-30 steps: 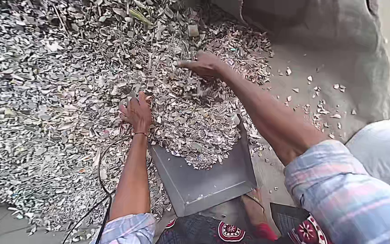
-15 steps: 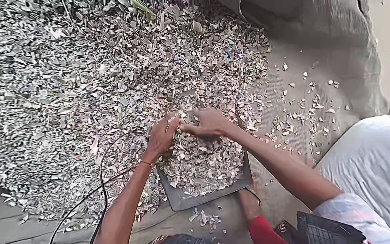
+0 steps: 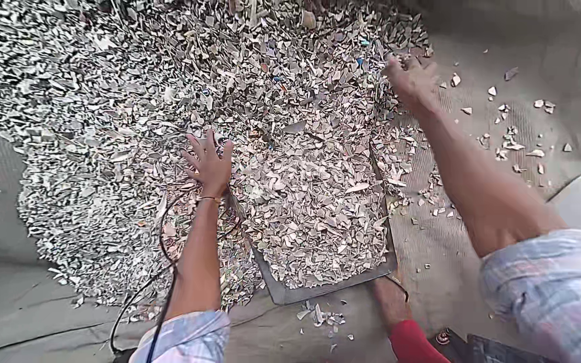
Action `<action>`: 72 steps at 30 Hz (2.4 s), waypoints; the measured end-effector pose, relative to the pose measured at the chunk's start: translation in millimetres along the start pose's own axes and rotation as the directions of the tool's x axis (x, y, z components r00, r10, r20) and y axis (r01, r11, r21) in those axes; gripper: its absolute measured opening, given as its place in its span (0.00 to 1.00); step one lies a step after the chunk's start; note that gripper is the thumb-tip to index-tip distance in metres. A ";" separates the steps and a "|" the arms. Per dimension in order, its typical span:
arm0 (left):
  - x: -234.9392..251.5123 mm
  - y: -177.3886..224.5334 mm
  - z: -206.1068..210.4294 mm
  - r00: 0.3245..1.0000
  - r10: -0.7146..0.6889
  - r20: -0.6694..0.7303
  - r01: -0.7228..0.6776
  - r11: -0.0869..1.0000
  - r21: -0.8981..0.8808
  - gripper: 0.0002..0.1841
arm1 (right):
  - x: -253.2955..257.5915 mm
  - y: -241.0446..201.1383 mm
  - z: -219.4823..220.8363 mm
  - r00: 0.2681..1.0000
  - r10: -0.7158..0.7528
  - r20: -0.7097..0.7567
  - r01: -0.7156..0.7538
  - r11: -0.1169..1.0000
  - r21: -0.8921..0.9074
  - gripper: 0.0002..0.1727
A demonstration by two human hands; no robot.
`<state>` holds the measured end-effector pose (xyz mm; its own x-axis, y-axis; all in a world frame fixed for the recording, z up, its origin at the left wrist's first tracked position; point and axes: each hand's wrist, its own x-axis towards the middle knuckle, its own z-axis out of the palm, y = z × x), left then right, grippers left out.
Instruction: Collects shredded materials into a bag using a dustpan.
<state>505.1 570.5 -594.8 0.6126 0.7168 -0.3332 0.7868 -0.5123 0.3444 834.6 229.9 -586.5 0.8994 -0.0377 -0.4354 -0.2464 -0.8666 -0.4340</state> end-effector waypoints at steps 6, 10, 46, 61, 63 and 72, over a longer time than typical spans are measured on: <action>-6.3 11.0 17.5 1.000 0.029 0.000 -0.028 0.993 0.117 0.48 | -91.3 -64.2 43.2 0.911 -0.308 0.276 0.334 0.941 -0.052 0.42; -2.0 7.0 4.0 0.991 0.010 0.131 -0.021 0.997 0.078 0.48 | -77.4 -81.5 4.8 0.839 -0.413 0.355 0.385 0.911 0.150 0.35; -6.6 43.0 -0.1 0.991 0.015 0.133 -0.002 0.995 -0.097 0.45 | -119.4 -163.3 112.7 0.448 -0.531 0.720 0.739 0.672 0.036 0.39; -170.7 47.6 -0.9 0.814 0.571 0.105 -0.518 0.796 -0.313 0.37 | -286.6 22.0 36.3 0.493 -0.833 0.251 0.834 0.535 0.137 0.27; -193.0 42.4 -11.0 0.720 0.671 0.176 -0.589 0.726 -0.355 0.31 | -304.0 49.5 29.9 0.446 -0.866 0.227 0.840 0.492 0.227 0.21; -171.6 -13.0 -42.5 0.909 -0.332 0.253 0.416 0.693 -0.588 0.20 | -268.5 129.9 1.2 0.938 -0.314 0.147 0.258 0.915 0.309 0.21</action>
<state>386.5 474.3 -504.8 0.3150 0.7019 -0.6388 0.7559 0.2215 0.6161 560.7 128.1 -526.8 0.8682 0.3093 -0.3880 -0.1055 -0.6489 -0.7535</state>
